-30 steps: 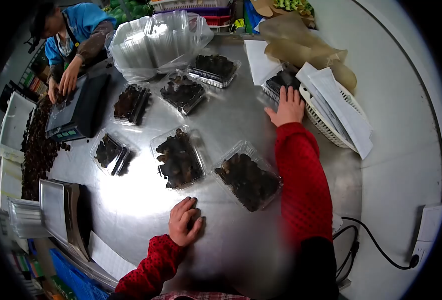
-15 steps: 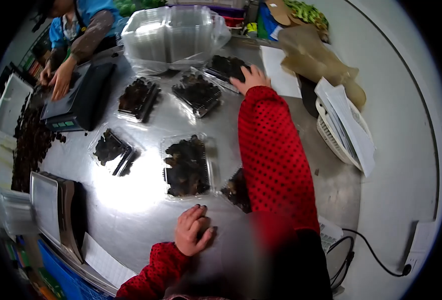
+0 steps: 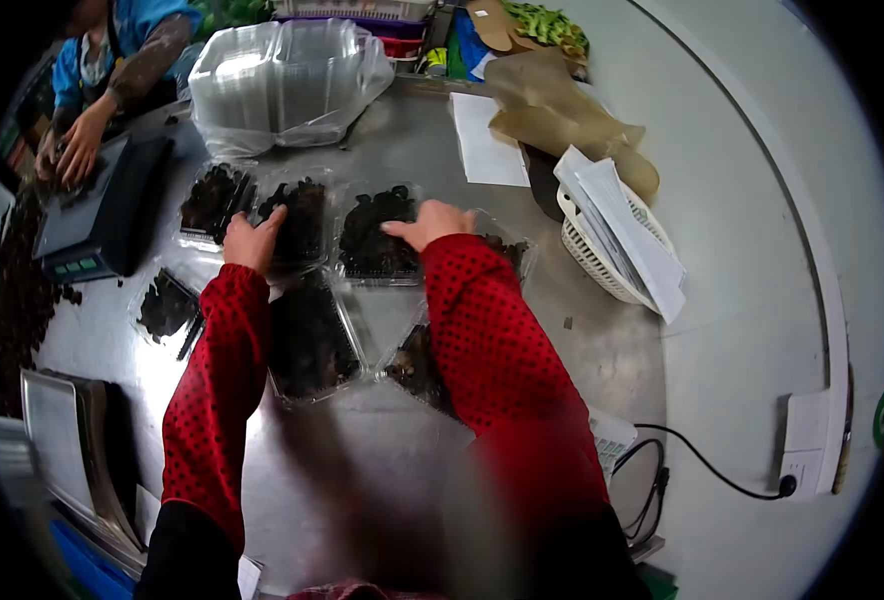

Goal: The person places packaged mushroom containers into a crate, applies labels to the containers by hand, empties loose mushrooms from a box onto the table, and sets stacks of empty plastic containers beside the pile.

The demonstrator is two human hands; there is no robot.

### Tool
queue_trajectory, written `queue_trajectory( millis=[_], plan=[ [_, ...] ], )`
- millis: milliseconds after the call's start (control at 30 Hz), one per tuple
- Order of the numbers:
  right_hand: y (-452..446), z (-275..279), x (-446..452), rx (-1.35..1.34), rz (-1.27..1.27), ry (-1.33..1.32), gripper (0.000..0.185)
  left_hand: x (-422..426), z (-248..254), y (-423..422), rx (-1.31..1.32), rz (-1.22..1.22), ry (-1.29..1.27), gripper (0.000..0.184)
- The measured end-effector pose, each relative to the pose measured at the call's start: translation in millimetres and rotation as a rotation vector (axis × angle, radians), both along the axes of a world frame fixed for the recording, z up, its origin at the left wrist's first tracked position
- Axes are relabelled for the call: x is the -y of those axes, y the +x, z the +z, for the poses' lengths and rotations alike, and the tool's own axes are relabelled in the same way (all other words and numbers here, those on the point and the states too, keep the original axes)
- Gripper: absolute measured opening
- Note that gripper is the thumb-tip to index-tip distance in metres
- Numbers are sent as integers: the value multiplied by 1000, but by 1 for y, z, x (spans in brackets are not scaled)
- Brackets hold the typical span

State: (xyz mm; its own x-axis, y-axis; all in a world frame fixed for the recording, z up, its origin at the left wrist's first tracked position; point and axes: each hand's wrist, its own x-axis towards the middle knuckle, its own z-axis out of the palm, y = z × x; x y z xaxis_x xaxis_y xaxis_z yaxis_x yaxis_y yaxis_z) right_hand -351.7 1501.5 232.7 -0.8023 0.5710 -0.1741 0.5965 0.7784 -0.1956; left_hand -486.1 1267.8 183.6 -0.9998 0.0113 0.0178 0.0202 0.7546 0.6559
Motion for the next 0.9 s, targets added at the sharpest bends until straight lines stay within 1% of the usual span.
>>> queue_trajectory(
  millis=[33,67,100,167,200,233,267,300,333,367,400,433,467,500,567,600,633,700,733,800,833,867,900],
  plan=[
    [-4,-11,0,-15,-12,-113,77,-2,0,-6,52,16,-82,90],
    [-4,-32,-2,-209,-30,-202,77,-2,-10,-17,169,39,-32,89],
    [-1,-33,-3,-207,-33,-206,77,2,-11,-15,172,36,-37,89],
    [5,-30,-10,-108,145,-302,72,11,-13,-10,95,-27,59,86],
    [8,-6,-9,41,172,-260,74,16,-24,-10,42,-61,77,83],
    [11,-6,-20,-104,172,-291,68,18,-21,-7,47,-54,81,83],
    [8,-11,-35,-293,85,-272,62,21,-17,-6,61,-95,75,82],
    [-3,-29,-70,-474,87,-166,60,22,-14,-5,74,-139,64,81],
    [-9,-33,-91,-495,36,166,66,20,-14,-4,60,-118,66,78],
    [-17,-39,-112,-293,-79,312,77,19,-13,-3,60,-109,60,78],
    [-20,-48,-133,-183,-135,269,86,19,-12,-2,65,-116,93,77],
    [-33,-85,-168,-161,-234,263,91,19,-10,-1,68,-121,125,76],
    [-38,-96,-185,-3,-257,151,95,17,-7,1,73,-94,129,74],
    [-34,-74,-168,52,-178,265,82,17,-11,0,42,-80,115,74],
    [-41,-61,-177,74,-31,271,64,18,-12,-3,58,-93,96,75],
    [-40,-66,-177,-43,9,353,54,17,-14,-2,62,-96,97,75],
    [-40,-75,-181,-42,9,360,54,17,-12,-1,70,-95,93,75],
    [-42,-82,-185,-104,72,407,45,15,-8,0,62,-91,106,76],
    [-33,-66,-165,-164,36,306,32,15,-7,2,52,-77,114,76],
    [-17,-52,-138,-644,249,-62,30,14,4,10,74,-52,101,77],
    [-1,-22,-97,-844,312,-392,29,14,4,12,69,-47,116,77],
    [25,18,-64,-819,339,-688,35,11,-4,16,-274,-73,24,78],
    [56,41,-40,-785,190,-1333,45,12,-4,22,-617,-91,-74,80]
  ],
)
